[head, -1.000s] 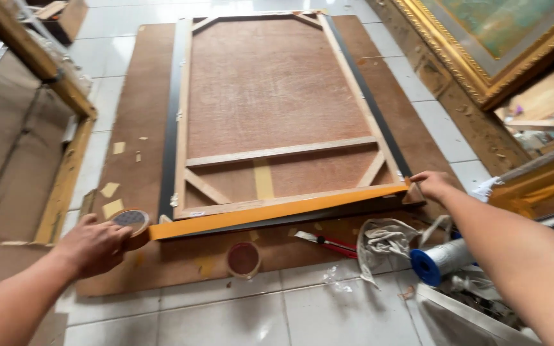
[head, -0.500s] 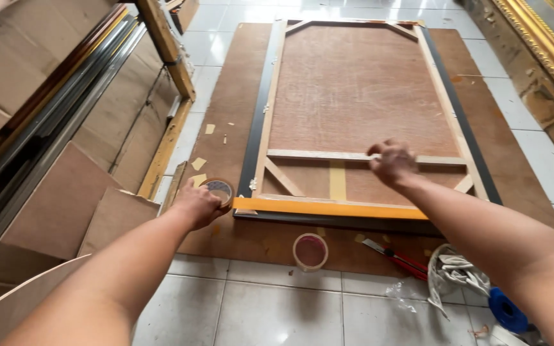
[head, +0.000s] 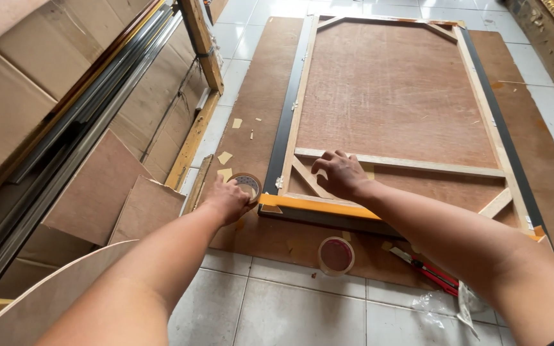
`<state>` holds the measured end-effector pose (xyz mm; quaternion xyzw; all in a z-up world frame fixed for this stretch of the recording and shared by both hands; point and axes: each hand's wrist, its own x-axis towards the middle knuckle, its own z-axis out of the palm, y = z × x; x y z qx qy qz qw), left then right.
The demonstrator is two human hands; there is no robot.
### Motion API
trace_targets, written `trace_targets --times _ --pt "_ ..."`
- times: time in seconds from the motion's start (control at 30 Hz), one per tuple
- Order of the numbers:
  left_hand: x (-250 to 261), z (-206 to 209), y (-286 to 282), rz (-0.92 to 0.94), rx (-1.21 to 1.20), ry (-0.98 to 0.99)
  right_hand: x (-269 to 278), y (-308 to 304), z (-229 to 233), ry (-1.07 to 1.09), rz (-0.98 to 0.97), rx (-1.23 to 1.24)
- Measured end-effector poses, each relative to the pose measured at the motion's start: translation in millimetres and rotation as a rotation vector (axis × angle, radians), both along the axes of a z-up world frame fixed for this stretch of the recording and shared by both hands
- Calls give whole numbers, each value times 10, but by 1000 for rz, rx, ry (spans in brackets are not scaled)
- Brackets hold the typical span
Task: Applying adhesive tape to the edges of a wooden frame backing to seal it.
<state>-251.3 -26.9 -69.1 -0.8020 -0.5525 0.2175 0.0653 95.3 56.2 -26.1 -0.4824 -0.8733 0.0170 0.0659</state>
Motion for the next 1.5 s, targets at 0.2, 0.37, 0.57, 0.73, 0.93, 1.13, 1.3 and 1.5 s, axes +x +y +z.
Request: trace_targets --times 0.2,0.37,0.57,0.73,0.93,1.13,1.3,1.5 --pt "-1 -133 125 17 -17 -11 -184 -100 -78 -25 83 -89" --pt "-65 -392 267 25 20 -12 -334 -215 -44 -152 112 -190" --pt "-58 -327 231 29 32 -3 -360 -221 4 -132 183 -288" --pt "-53 -331 238 24 36 -18 -426 -189 59 -83 148 -255" --pt "-98 -492 296 16 50 -3 -569 -160 -227 -179 192 -191" --pt "-123 -685 424 21 57 8 -707 -98 -406 -154 197 -270" --pt "-135 -729 439 26 50 1 -803 -121 -350 -118 230 -247" --pt "-80 -580 359 29 50 -25 -1053 -174 -204 -207 255 -177"
